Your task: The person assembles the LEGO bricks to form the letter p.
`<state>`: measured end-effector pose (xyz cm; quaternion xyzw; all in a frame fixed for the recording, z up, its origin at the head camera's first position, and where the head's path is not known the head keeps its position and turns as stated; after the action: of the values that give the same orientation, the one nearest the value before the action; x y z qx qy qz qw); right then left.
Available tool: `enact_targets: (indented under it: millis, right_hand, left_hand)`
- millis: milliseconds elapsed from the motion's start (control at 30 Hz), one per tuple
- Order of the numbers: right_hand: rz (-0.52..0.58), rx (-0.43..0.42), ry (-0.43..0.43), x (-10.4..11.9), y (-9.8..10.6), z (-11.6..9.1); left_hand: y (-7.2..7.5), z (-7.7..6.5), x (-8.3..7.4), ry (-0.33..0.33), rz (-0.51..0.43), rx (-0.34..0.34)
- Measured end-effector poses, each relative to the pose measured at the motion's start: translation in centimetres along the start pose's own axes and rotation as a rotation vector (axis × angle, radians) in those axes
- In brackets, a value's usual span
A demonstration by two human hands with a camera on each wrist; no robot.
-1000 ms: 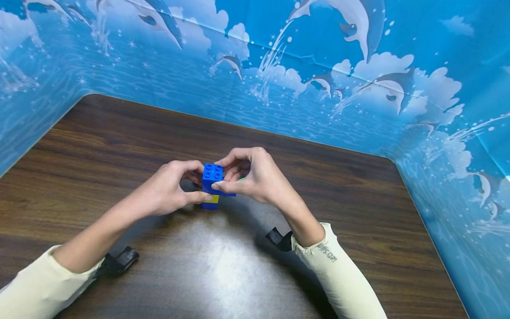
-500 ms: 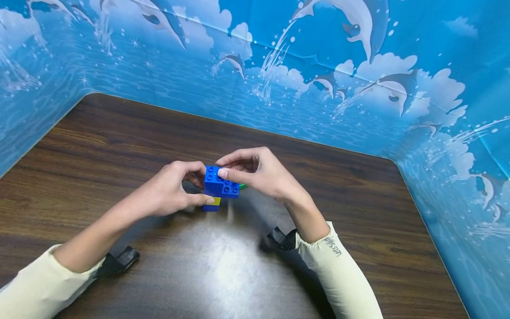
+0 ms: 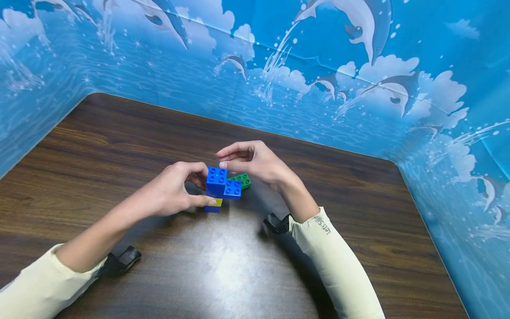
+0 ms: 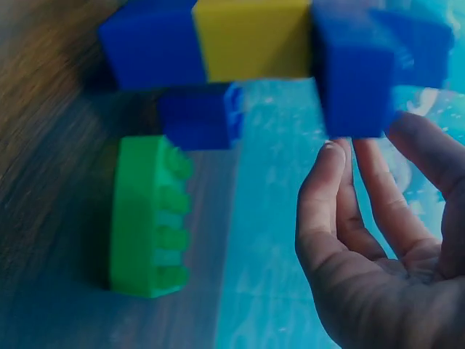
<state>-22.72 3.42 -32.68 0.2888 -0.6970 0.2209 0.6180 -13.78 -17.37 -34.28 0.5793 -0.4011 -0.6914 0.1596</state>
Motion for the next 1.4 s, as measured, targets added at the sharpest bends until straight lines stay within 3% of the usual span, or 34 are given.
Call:
enact_targets:
  millis: [133,367,567,1400]
  right_hand:
    - [-0.005,0.042,-0.027,-1.0,0.1,1.2]
    - [-0.22,0.088,0.008,-1.7,-0.7,2.4]
    - [-0.296,0.11,0.021,-2.5,-1.4,3.4]
    - [-0.254,0.05,0.025,-3.1,-1.4,3.4]
  left_hand:
    - [0.0,-0.1,-0.1,0.0,0.014,-0.004]
    - [0.0,-0.3,-0.3,-0.002,0.035,-0.018]
    - [0.0,-0.3,-0.4,0.004,0.048,-0.02]
    - [-0.3,-0.4,-0.5,-0.019,0.072,-0.001]
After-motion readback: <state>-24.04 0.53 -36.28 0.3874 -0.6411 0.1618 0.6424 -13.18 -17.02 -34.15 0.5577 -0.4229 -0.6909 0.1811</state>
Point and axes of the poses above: each hand's wrist, its own z-axis towards the middle knuckle, its own y-axis out of the back of the hand, x = y × z, the point moved 2 cm from there along z, towards the middle knuckle, and after that the axes turned 10 degrees about z, right-handed, at the moved point
